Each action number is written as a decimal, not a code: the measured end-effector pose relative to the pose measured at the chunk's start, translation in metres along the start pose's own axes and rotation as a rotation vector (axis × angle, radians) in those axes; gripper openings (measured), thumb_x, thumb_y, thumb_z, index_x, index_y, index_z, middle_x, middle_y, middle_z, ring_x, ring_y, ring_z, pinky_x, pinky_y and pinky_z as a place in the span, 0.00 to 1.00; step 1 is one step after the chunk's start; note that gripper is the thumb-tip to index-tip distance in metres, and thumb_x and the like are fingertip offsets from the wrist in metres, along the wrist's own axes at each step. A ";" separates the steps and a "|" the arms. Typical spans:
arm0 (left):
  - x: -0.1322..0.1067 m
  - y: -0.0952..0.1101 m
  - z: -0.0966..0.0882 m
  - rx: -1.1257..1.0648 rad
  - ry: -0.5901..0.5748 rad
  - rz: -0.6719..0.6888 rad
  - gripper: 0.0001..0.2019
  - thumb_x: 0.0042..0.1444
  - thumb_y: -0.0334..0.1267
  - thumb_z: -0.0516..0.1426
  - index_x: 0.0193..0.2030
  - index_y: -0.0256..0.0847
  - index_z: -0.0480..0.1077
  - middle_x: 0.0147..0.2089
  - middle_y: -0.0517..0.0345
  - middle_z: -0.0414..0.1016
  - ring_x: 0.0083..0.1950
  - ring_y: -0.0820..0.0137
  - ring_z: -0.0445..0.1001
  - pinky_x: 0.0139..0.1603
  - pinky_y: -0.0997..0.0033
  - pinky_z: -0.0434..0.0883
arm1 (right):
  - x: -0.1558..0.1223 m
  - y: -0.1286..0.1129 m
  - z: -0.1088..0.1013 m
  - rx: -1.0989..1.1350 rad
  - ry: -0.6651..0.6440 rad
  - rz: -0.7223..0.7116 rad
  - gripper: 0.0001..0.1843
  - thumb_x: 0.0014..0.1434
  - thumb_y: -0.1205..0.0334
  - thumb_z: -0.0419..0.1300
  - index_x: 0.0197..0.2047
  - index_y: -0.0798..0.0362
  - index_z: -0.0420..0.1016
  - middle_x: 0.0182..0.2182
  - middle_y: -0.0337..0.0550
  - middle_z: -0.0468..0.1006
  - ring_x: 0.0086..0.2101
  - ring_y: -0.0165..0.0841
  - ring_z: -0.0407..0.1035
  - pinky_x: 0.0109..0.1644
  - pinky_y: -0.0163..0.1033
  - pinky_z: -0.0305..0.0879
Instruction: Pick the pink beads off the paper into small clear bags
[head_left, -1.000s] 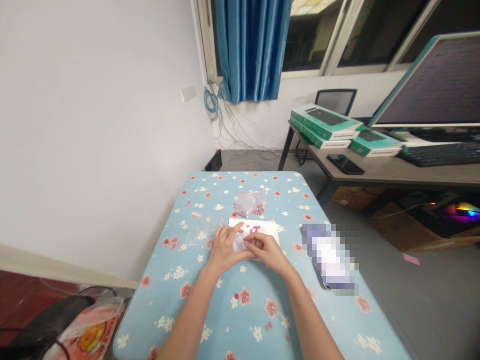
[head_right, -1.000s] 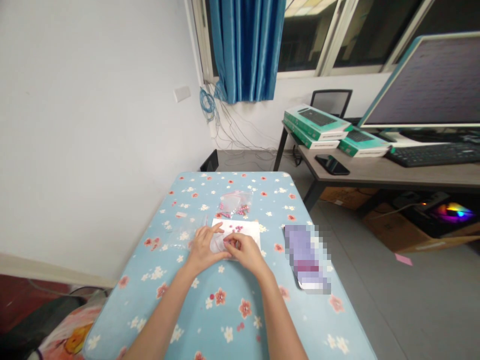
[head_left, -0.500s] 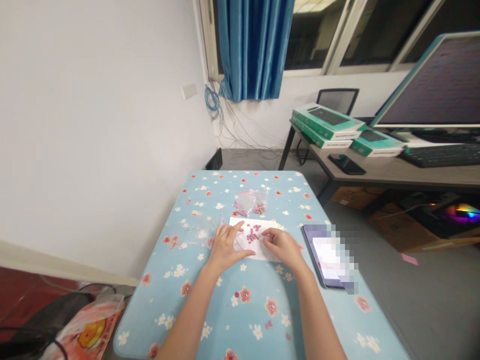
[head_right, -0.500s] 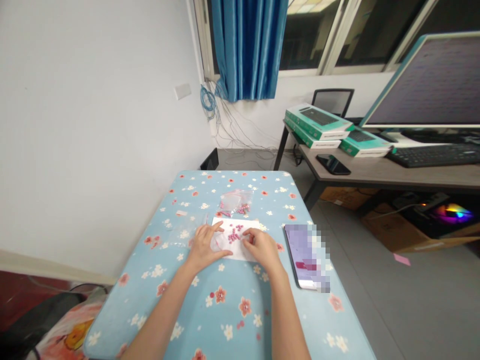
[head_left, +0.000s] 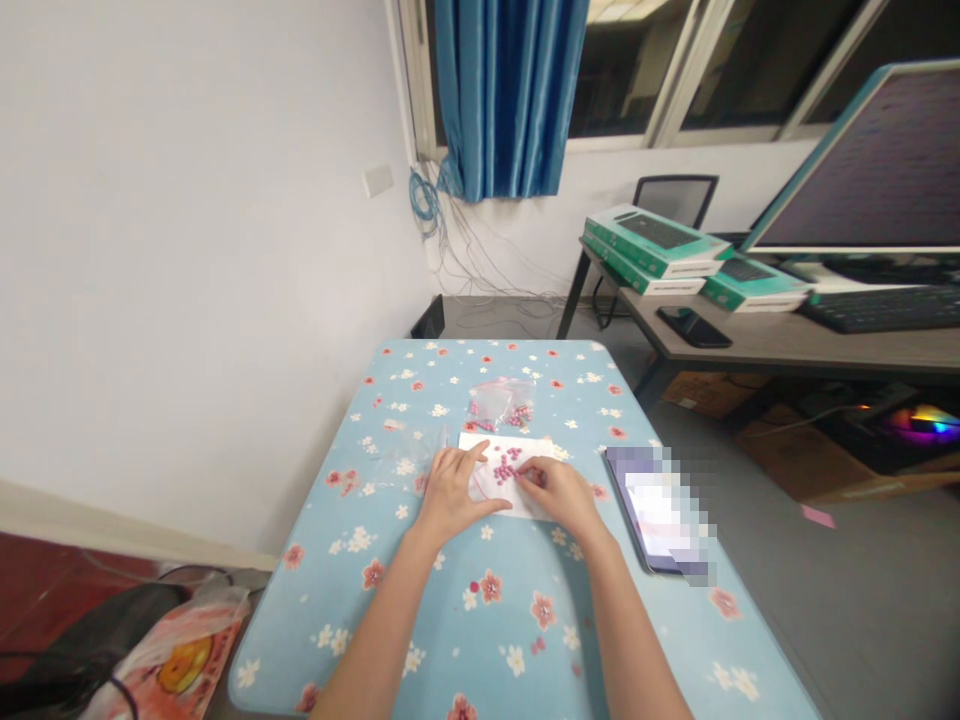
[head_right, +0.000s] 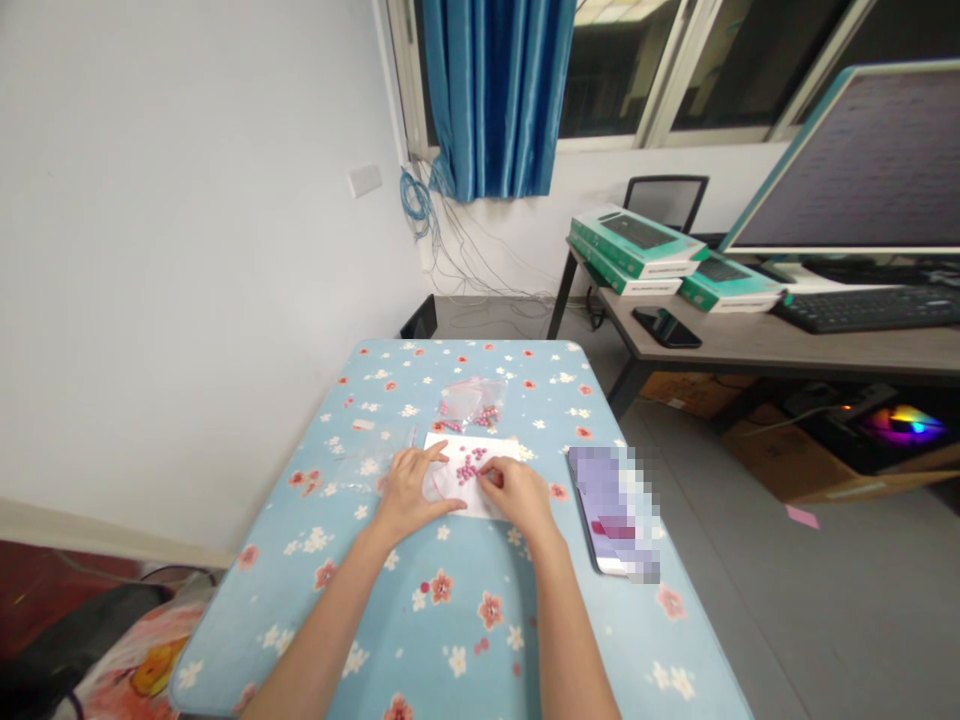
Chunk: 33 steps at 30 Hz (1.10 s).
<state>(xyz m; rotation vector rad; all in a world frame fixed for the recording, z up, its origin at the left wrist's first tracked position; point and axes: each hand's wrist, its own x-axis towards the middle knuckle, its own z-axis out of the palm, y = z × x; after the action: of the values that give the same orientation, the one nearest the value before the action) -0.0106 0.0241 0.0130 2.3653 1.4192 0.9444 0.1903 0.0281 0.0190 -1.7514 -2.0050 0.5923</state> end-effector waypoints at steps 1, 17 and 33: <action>0.000 0.000 0.000 -0.002 0.002 0.000 0.44 0.39 0.51 0.67 0.62 0.50 0.52 0.47 0.57 0.74 0.48 0.58 0.69 0.54 0.53 0.60 | 0.000 0.000 0.000 0.001 0.001 0.001 0.11 0.53 0.57 0.55 0.35 0.49 0.77 0.24 0.38 0.75 0.27 0.32 0.67 0.29 0.33 0.51; -0.001 -0.001 0.005 -0.001 0.042 0.010 0.32 0.37 0.52 0.67 0.46 0.44 0.61 0.44 0.56 0.72 0.46 0.60 0.70 0.51 0.56 0.63 | -0.001 -0.020 0.012 0.348 -0.035 -0.137 0.11 0.54 0.55 0.57 0.33 0.53 0.77 0.22 0.37 0.72 0.23 0.28 0.60 0.26 0.32 0.51; -0.001 -0.001 0.004 0.002 0.062 0.025 0.32 0.37 0.48 0.68 0.47 0.45 0.59 0.44 0.58 0.72 0.47 0.61 0.69 0.52 0.57 0.63 | 0.000 -0.001 0.000 0.066 0.036 -0.004 0.12 0.54 0.57 0.55 0.38 0.50 0.77 0.24 0.38 0.75 0.27 0.32 0.67 0.31 0.34 0.53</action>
<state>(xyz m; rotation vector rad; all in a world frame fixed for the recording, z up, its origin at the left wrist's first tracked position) -0.0096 0.0240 0.0089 2.3798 1.4164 1.0312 0.1893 0.0279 0.0192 -1.7064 -1.9421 0.6140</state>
